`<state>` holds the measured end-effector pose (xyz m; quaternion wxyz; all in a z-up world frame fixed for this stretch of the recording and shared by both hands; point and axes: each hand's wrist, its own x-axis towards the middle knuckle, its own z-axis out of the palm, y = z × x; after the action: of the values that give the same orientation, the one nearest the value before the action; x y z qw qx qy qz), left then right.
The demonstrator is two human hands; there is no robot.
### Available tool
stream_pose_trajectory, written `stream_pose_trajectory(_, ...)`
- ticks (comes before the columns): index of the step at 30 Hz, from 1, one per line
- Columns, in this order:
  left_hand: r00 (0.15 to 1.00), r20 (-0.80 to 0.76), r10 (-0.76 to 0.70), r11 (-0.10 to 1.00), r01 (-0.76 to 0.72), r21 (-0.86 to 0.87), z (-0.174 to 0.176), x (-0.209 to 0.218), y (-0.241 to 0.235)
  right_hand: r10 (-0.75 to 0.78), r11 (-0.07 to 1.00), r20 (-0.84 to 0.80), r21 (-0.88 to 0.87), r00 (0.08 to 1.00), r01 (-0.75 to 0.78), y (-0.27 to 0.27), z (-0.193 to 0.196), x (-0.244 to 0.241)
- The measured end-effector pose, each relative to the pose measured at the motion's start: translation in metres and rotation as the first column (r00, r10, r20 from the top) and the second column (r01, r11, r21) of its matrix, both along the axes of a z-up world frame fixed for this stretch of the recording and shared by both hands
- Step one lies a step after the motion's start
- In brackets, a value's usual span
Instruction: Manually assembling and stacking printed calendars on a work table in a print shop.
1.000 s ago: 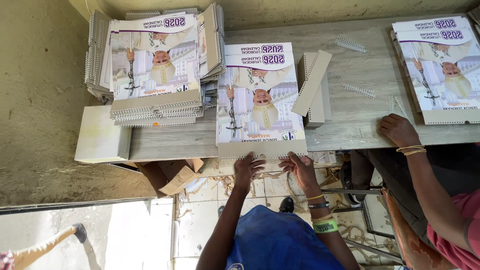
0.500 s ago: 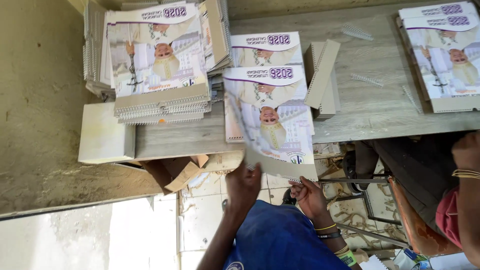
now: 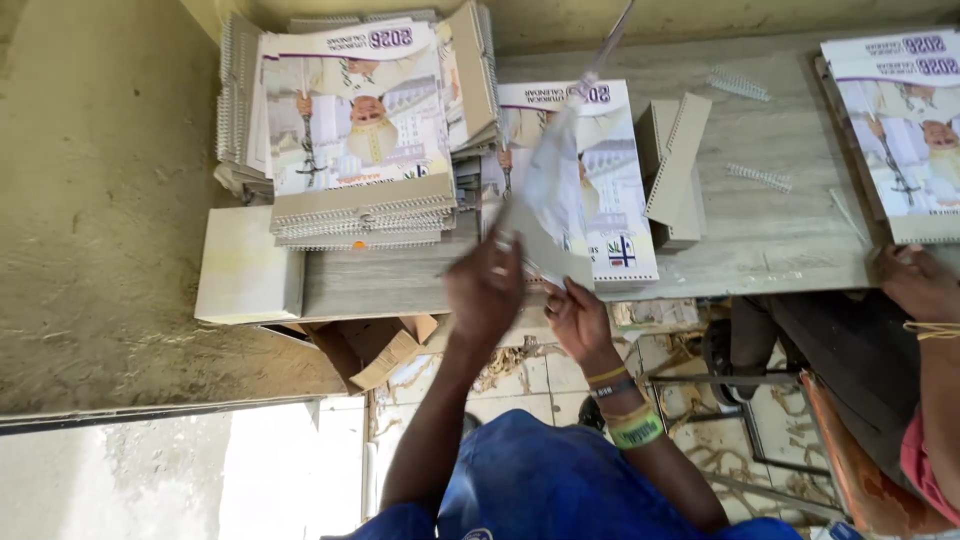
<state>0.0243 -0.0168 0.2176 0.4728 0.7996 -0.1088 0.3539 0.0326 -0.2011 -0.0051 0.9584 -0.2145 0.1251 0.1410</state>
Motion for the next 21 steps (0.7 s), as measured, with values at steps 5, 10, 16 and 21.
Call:
stream_pose_trajectory(5, 0.998, -0.05, 0.043, 0.711, -0.066, -0.7, -0.048, 0.062, 0.128, 0.196, 0.951, 0.258, -0.284, 0.946, -0.12, 0.074, 0.084, 0.083)
stream_pose_trajectory(10, 0.964, -0.23, 0.132, 0.624, -0.261, -0.737, -0.088, 0.119, 0.237, 0.193, 0.914, 0.299, -0.401, 0.935, -0.06, 0.186, 0.108, 0.145)
stream_pose_trajectory(16, 0.672, -0.584, 0.456, 0.783, -0.615, -0.096, -0.147, 0.17, 0.297, 0.217, 0.857, 0.133, -0.5, 0.967, -0.124, 0.233, 0.072, 0.167)
stream_pose_trajectory(21, 0.723, -0.633, 0.278, 0.811, -0.53, -0.249, -0.135, 0.163, 0.291, 0.27, 0.845, 0.164, -0.512, 0.949, -0.152, 0.221, 0.074, 0.167)
